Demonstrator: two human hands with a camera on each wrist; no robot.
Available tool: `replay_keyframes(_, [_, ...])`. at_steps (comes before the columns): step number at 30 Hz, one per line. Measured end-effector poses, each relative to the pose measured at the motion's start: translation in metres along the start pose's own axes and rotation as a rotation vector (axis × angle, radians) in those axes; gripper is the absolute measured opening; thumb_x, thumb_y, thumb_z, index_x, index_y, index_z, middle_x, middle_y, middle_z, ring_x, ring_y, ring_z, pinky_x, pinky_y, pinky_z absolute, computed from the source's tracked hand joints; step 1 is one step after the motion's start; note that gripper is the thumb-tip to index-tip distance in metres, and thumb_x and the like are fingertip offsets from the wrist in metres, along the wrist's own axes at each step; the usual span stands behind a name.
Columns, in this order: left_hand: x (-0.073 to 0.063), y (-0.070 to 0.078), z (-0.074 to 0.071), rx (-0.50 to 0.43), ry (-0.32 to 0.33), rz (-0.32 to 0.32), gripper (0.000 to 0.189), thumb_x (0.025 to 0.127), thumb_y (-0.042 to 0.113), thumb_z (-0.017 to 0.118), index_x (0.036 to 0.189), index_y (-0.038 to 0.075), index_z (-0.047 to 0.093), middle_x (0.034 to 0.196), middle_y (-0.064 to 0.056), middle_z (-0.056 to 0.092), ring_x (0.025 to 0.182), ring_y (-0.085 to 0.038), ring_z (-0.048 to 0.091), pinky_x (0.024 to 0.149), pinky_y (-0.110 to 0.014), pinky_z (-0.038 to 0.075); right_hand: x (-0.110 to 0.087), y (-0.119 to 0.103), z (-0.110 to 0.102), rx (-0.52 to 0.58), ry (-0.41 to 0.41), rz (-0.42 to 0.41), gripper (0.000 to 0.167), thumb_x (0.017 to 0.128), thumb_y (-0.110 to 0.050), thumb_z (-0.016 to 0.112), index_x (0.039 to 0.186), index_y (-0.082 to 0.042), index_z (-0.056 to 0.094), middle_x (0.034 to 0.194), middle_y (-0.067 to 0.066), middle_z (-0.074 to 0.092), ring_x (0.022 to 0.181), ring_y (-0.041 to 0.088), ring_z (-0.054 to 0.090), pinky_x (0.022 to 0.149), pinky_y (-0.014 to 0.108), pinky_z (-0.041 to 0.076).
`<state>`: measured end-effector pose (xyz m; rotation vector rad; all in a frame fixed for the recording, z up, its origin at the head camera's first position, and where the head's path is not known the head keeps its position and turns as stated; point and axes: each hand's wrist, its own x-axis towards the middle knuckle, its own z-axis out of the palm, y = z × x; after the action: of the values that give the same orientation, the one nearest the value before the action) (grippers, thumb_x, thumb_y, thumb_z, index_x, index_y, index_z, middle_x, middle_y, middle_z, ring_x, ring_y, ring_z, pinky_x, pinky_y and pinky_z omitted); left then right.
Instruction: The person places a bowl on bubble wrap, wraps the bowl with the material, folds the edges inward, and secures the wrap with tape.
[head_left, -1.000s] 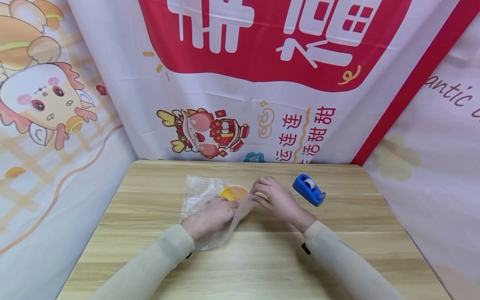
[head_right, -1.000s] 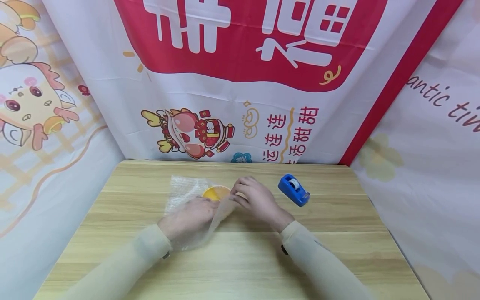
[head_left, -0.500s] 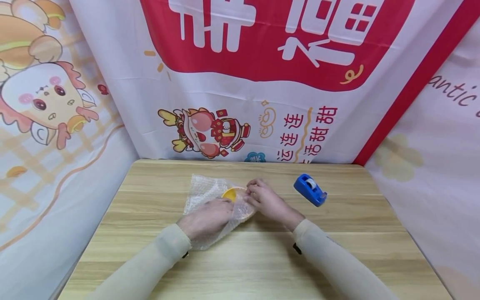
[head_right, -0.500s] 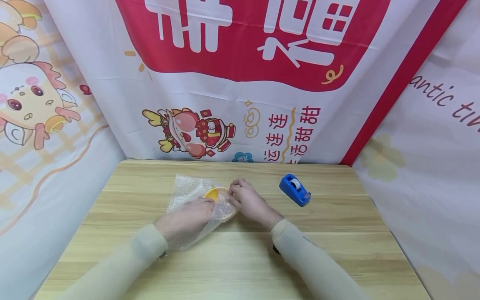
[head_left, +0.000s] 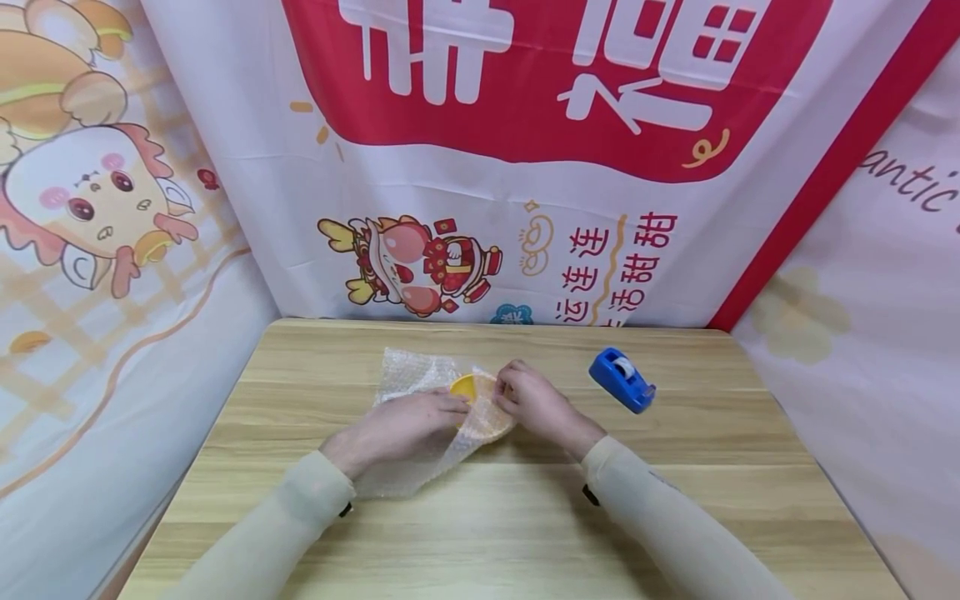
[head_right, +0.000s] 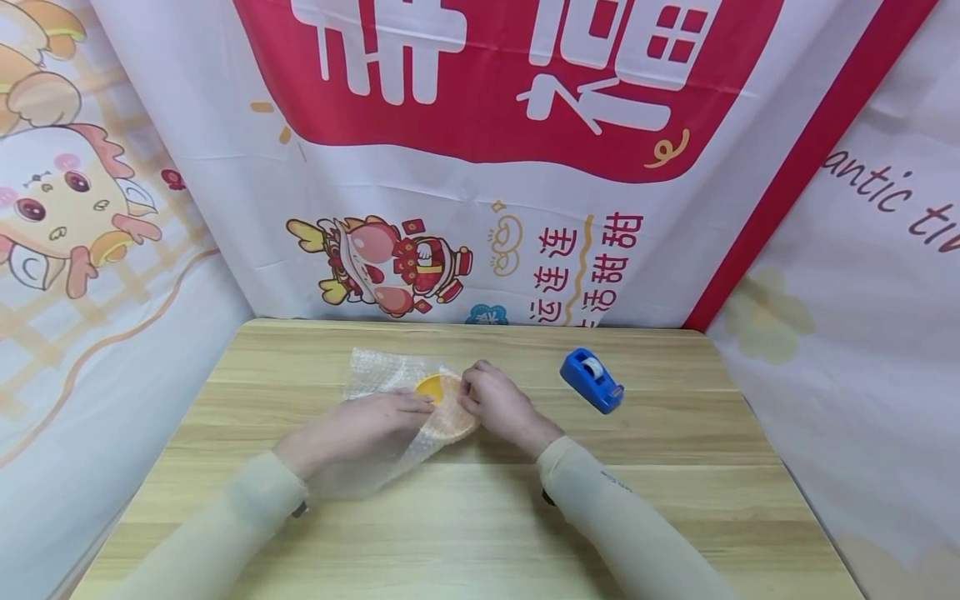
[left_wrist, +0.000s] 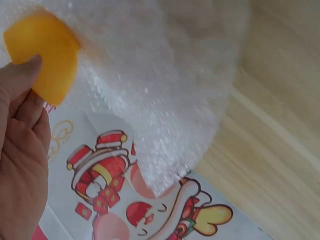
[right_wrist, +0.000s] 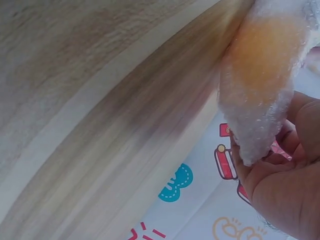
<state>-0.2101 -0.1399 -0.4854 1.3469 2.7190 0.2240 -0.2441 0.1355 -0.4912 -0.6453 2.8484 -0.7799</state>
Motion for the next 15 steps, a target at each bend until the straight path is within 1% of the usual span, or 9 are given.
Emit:
replay_keyframes(3, [-0.003, 0.002, -0.005, -0.015, 0.014, -0.042, 0.053, 0.113, 0.003, 0.074, 0.164, 0.016, 0.069, 0.172, 0.0, 0.068, 0.165, -0.027, 0.062, 0.14, -0.049, 0.049, 0.0, 0.0, 0.001, -0.018, 0.009, -0.007, 0.011, 0.109, -0.011, 0.085, 0.102, -0.014, 0.077, 0.123, 0.008, 0.074, 0.105, 0.019, 0.068, 0.097, 0.038, 0.07])
replay_keyframes(5, [-0.003, 0.005, -0.006, -0.018, 0.039, -0.036, 0.053, 0.112, 0.007, 0.077, 0.164, 0.016, 0.07, 0.171, 0.001, 0.069, 0.163, -0.026, 0.063, 0.139, -0.049, 0.05, 0.0, -0.001, 0.001, -0.034, 0.02, -0.019, 0.013, 0.107, -0.009, 0.087, 0.1, -0.013, 0.076, 0.122, 0.008, 0.074, 0.106, 0.019, 0.068, 0.098, 0.039, 0.07])
replay_keyframes(6, [-0.003, 0.007, -0.006, -0.024, 0.05, -0.033, 0.049, 0.115, 0.011, 0.076, 0.164, 0.017, 0.07, 0.17, 0.002, 0.07, 0.163, -0.025, 0.063, 0.139, -0.049, 0.05, 0.0, -0.001, 0.001, -0.04, 0.024, -0.027, 0.014, 0.106, -0.007, 0.087, 0.099, -0.013, 0.076, 0.121, 0.009, 0.074, 0.106, 0.02, 0.068, 0.098, 0.041, 0.069])
replay_keyframes(8, [-0.003, 0.012, -0.006, -0.04, 0.054, -0.025, 0.044, 0.121, 0.022, 0.068, 0.165, 0.02, 0.069, 0.171, 0.004, 0.069, 0.165, -0.023, 0.062, 0.142, -0.05, 0.047, 0.0, -0.002, 0.001, -0.056, 0.032, -0.045, 0.016, 0.104, -0.005, 0.088, 0.098, -0.013, 0.076, 0.12, 0.01, 0.074, 0.107, 0.022, 0.068, 0.1, 0.043, 0.069])
replay_keyframes(10, [-0.003, 0.017, -0.004, -0.071, 0.038, -0.027, 0.044, 0.125, 0.034, 0.057, 0.166, 0.024, 0.067, 0.173, 0.007, 0.067, 0.168, -0.021, 0.058, 0.145, -0.05, 0.042, 0.0, -0.003, 0.001, -0.066, 0.038, -0.064, 0.017, 0.102, -0.002, 0.089, 0.098, -0.012, 0.076, 0.118, 0.01, 0.073, 0.108, 0.022, 0.068, 0.103, 0.045, 0.069])
replay_keyframes(12, [-0.004, 0.02, -0.001, -0.091, 0.009, -0.041, 0.048, 0.126, 0.044, 0.05, 0.168, 0.027, 0.066, 0.175, 0.009, 0.064, 0.171, -0.02, 0.053, 0.148, -0.05, 0.037, 0.0, -0.004, 0.001, -0.076, 0.038, -0.082, 0.018, 0.101, 0.0, 0.089, 0.101, -0.011, 0.074, 0.116, 0.01, 0.072, 0.108, 0.024, 0.067, 0.103, 0.047, 0.068])
replay_keyframes(13, [-0.004, 0.021, 0.0, -0.09, -0.004, -0.043, 0.05, 0.125, 0.048, 0.05, 0.168, 0.027, 0.065, 0.175, 0.009, 0.064, 0.172, -0.02, 0.052, 0.148, -0.051, 0.036, 0.0, -0.005, 0.001, -0.084, 0.034, -0.089, 0.02, 0.101, 0.001, 0.088, 0.103, -0.012, 0.073, 0.117, 0.01, 0.072, 0.108, 0.024, 0.067, 0.104, 0.047, 0.068])
replay_keyframes(15, [-0.003, 0.022, 0.001, -0.084, -0.016, -0.041, 0.052, 0.123, 0.052, 0.055, 0.168, 0.026, 0.066, 0.174, 0.009, 0.065, 0.172, -0.02, 0.052, 0.149, -0.051, 0.035, -0.001, -0.006, 0.0, -0.091, 0.02, -0.105, 0.021, 0.101, 0.002, 0.086, 0.106, -0.013, 0.072, 0.118, 0.01, 0.07, 0.11, 0.025, 0.067, 0.105, 0.048, 0.067])
